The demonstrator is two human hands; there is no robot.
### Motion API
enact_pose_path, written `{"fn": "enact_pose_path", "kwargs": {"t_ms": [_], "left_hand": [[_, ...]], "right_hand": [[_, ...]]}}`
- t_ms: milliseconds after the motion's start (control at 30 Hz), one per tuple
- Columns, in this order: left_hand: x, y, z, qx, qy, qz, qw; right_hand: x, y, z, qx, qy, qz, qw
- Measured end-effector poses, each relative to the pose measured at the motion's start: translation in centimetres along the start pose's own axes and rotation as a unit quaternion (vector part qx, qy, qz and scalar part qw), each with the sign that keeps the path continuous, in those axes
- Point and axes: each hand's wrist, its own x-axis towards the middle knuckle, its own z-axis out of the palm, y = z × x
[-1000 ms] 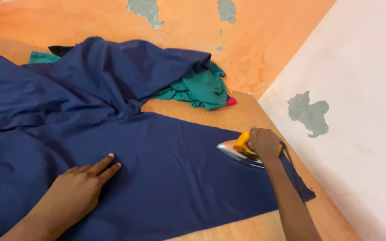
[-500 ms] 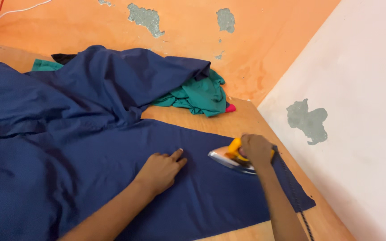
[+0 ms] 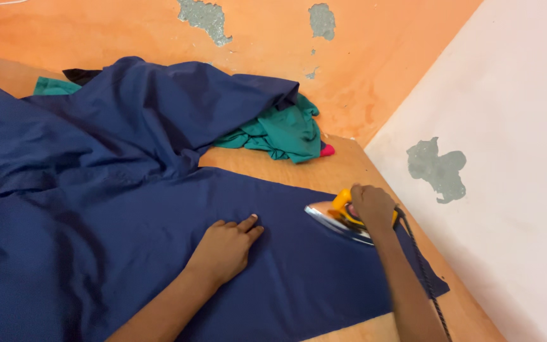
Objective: The person irons a navy blue garment laid flat on a wooden table. They use a yellow and silver electric iron, moving it back and forth across the fabric while holding the garment steady with the other hand. The garment remains on the table throughout the clip.
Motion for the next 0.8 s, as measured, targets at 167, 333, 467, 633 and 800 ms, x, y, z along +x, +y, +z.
{"fn": "enact_pose_path", "kwargs": {"t_ms": [167, 333, 467, 633, 800], "left_hand": [[0.6, -0.5, -0.6, -0.002, 0.014, 0.015, 1.0], [0.4, -2.5, -2.0, 0.019, -0.087, -0.066, 0.994], [-0.6, -6.2, -5.2, 0.085, -0.048, -0.144, 0.985], [-2.5, -10.2, -5.0, 0.127, 0.008, -0.197, 0.972], [-2.5, -10.6, -4.2, 0.158, 0.055, -0.183, 0.969]], "right_hand": [[1.2, -4.0, -2.2, 0.0, 0.013, 0.043, 0.999], [-0.6, -9.0, -4.9, 0.272, 0.108, -0.072, 0.953], [0.7, -10.9, -8.0, 0.213, 0.132, 0.051, 0.967], [0.9, -15.9, -10.2, 0.151, 0.103, 0.027, 0.983], [0.5, -17.3, -12.3, 0.337, 0.141, -0.088, 0.927]]}}
